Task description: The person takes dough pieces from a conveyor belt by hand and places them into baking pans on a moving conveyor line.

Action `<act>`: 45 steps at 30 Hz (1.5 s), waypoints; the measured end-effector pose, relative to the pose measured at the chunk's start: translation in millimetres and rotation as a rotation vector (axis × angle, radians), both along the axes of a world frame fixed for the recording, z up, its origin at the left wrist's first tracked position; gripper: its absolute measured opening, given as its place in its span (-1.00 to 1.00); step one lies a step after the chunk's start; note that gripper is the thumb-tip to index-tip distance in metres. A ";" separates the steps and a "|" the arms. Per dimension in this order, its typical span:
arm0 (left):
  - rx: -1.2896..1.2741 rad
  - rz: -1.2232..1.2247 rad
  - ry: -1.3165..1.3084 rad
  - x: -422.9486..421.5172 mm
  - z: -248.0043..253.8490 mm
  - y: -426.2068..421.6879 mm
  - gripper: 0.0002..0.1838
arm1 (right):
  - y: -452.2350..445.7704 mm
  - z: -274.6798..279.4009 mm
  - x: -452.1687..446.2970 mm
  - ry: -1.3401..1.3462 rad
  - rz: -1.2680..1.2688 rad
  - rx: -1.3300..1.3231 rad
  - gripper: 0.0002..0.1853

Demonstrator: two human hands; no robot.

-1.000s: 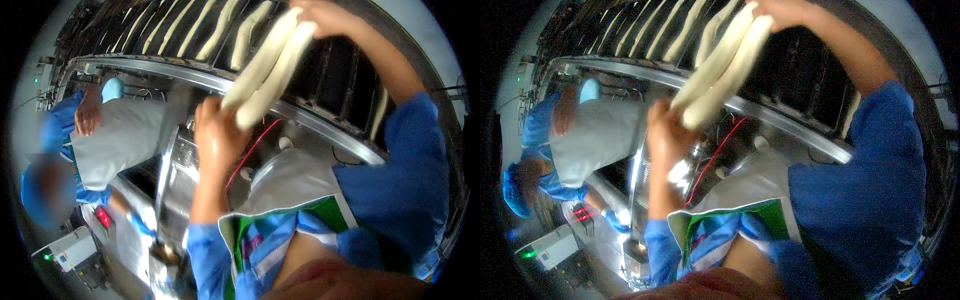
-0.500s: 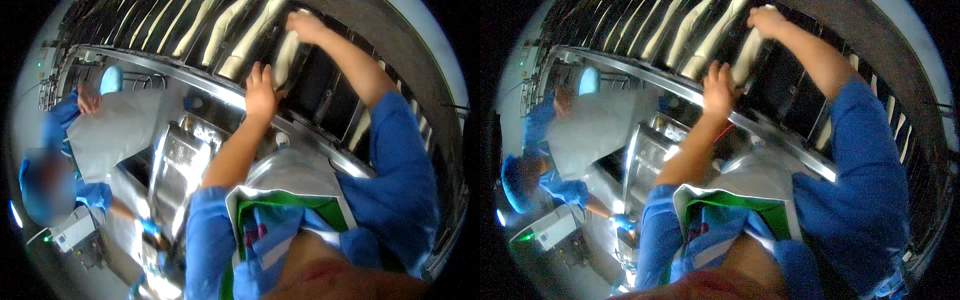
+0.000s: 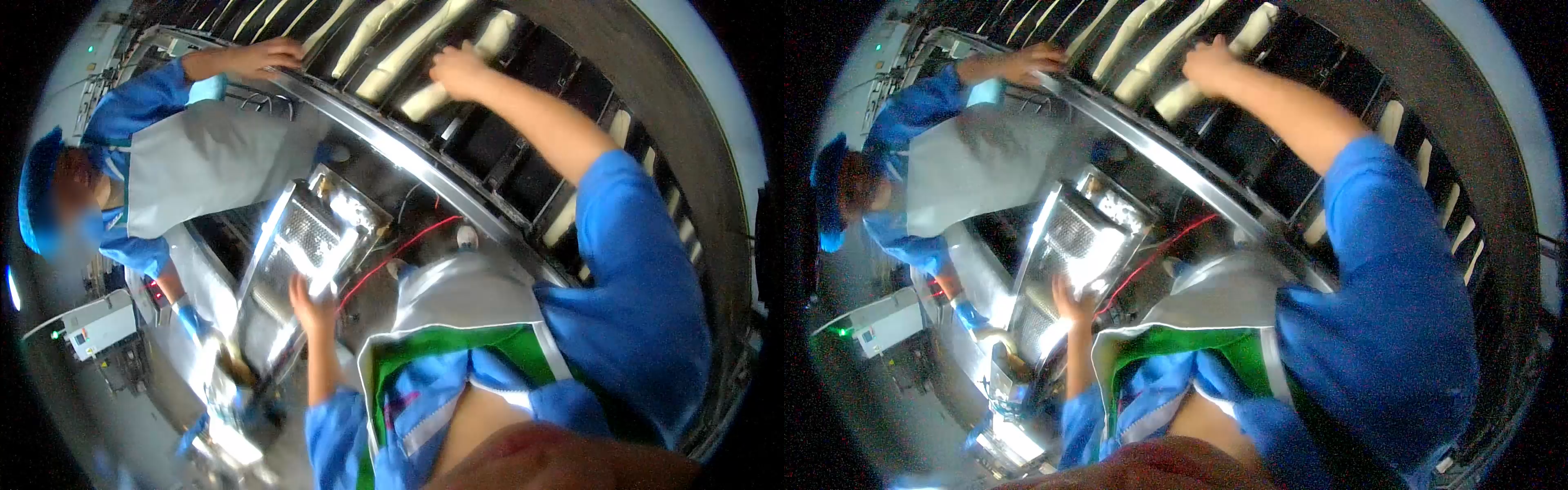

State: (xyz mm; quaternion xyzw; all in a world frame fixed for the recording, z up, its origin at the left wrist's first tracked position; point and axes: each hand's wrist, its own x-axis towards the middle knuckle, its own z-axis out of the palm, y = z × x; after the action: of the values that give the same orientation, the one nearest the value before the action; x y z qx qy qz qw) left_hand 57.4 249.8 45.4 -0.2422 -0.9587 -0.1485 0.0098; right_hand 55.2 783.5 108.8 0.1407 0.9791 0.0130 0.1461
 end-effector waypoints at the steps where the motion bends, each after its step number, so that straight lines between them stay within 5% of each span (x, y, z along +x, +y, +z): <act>1: 0.017 0.095 -0.065 23.8 7.0 -26.8 -0.41 | -11.6 -4.4 4.5 0.055 0.072 0.068 -0.56; 3: -0.081 0.265 -0.144 71.9 -15.1 -108.5 -0.39 | -38.6 16.5 12.5 0.015 0.096 -0.389 -0.55; 7: -0.165 0.533 -0.180 170.2 -26.6 -191.6 -0.31 | -44.8 -12.3 -17.9 -0.016 0.167 -0.419 -0.72; 9: -0.254 0.696 -0.419 184.6 -41.2 -216.6 -0.33 | -39.5 -13.8 -22.3 0.091 0.240 -0.447 -0.87; 12: -0.269 0.663 -0.230 203.9 -41.3 -244.6 -0.38 | -67.9 5.7 -2.5 0.432 0.108 -0.585 -0.81; 19: 0.094 0.728 -0.031 127.7 -48.4 -309.6 -0.37 | -184.3 -0.6 83.2 0.743 0.060 -0.452 -0.81; 20: 0.077 0.770 -0.016 75.0 -22.0 -304.4 -0.38 | -185.4 -6.1 12.7 0.725 0.171 -0.479 -0.78; 29: 0.053 0.814 -0.007 -28.1 -39.8 -420.3 -0.35 | -377.1 -43.5 -28.8 0.233 0.322 -0.619 -0.67; 41: -0.080 0.892 0.105 -54.0 -58.6 -439.8 -0.26 | -343.3 -40.1 7.3 0.366 0.083 -0.315 -0.60; 43: -0.123 0.984 -0.112 -74.6 -13.6 -407.3 -0.45 | -350.5 -16.8 8.6 0.421 -0.050 -0.228 -0.61; 44: 0.248 1.029 -0.228 -87.0 5.1 -397.0 -0.54 | -346.5 -12.2 11.3 0.492 -0.077 -0.231 -0.61; 45: 0.324 1.155 -0.184 -90.6 9.1 -398.8 -0.50 | -345.2 -13.0 11.2 0.558 -0.080 -0.248 -0.61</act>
State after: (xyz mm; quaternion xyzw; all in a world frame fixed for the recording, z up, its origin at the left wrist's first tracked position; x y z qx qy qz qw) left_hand -33.2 -149.0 54.4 0.3357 -0.8973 -0.2835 0.0424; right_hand 66.4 438.2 95.8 0.1584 0.9693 -0.1513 -0.1119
